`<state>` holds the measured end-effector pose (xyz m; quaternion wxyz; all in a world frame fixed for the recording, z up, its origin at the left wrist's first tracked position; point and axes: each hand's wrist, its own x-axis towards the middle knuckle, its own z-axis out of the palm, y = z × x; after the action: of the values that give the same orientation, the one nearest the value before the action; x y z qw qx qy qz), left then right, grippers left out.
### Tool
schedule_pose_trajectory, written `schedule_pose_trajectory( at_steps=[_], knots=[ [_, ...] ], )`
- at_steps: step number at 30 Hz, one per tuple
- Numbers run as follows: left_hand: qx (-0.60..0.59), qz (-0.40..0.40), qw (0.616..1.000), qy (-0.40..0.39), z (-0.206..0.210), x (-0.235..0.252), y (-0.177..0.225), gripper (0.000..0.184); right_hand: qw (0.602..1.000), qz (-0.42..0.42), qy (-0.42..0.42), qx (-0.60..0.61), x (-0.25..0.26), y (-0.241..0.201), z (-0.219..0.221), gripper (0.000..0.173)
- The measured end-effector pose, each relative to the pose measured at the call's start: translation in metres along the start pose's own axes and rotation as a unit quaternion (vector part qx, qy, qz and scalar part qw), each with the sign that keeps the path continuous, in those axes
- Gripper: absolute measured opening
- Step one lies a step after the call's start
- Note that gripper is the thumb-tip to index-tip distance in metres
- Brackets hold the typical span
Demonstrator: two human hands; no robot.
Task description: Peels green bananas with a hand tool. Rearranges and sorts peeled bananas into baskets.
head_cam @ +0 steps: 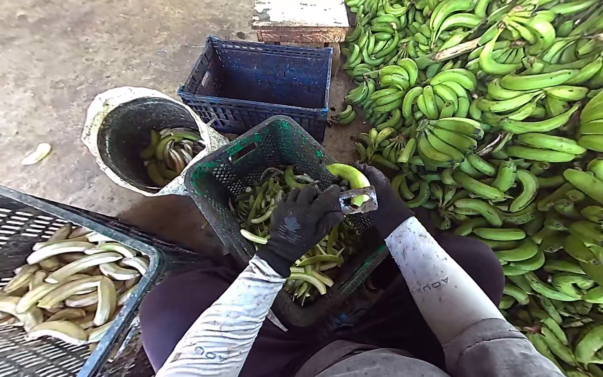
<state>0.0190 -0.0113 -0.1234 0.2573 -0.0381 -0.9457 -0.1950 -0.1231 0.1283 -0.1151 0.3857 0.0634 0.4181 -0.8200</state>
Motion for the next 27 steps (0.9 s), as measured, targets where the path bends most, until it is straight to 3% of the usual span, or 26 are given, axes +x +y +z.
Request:
schedule_pose_trajectory(
  at_steps=[4,6,8,12,13,15,17,19,22,25,27],
  knots=[
    [-0.141,-0.221,0.96,-0.101,-0.001,0.007,-0.008,0.044,0.979,-0.062,0.019,-0.192,-0.015,0.008,0.02,0.03],
    [-0.181,-0.31,0.926,-0.118,-0.005,0.015,-0.018,0.042,0.981,-0.036,-0.014,-0.188,-0.009,0.014,0.018,0.032],
    [-0.197,-0.375,0.9,-0.103,-0.007,0.017,-0.027,0.04,0.988,0.005,-0.069,-0.14,-0.007,0.016,0.02,0.036],
    [-0.243,-0.46,0.854,-0.019,-0.009,0.012,-0.051,0.046,0.976,-0.026,-0.176,-0.127,-0.008,0.01,0.011,0.04],
    [-0.235,-0.456,0.858,-0.003,-0.013,0.012,-0.052,0.046,0.975,-0.017,-0.194,-0.11,-0.005,0.007,0.008,0.043],
    [-0.207,-0.417,0.885,0.004,-0.025,0.014,-0.044,0.047,0.987,-0.014,-0.142,-0.07,-0.004,0.001,0.008,0.046],
    [-0.183,-0.316,0.931,-0.005,-0.032,0.012,-0.03,0.042,0.994,-0.014,-0.102,-0.029,-0.003,-0.006,0.005,0.051],
    [-0.148,-0.187,0.971,-0.019,-0.032,0.005,-0.017,0.041,0.996,-0.036,-0.081,-0.004,-0.002,-0.01,0.003,0.041],
    [-0.105,-0.041,0.993,-0.02,-0.017,-0.003,-0.003,0.047,0.995,-0.022,-0.098,0.022,0.006,-0.013,-0.008,0.035],
    [-0.094,-0.042,0.994,-0.045,-0.007,-0.002,0.009,0.043,0.994,0.028,-0.104,-0.022,0.007,-0.01,-0.01,0.04],
    [-0.09,-0.104,0.989,-0.062,-0.005,0.002,0.008,0.041,0.993,-0.021,-0.101,-0.058,-0.001,0.0,-0.004,0.035]
  ],
)
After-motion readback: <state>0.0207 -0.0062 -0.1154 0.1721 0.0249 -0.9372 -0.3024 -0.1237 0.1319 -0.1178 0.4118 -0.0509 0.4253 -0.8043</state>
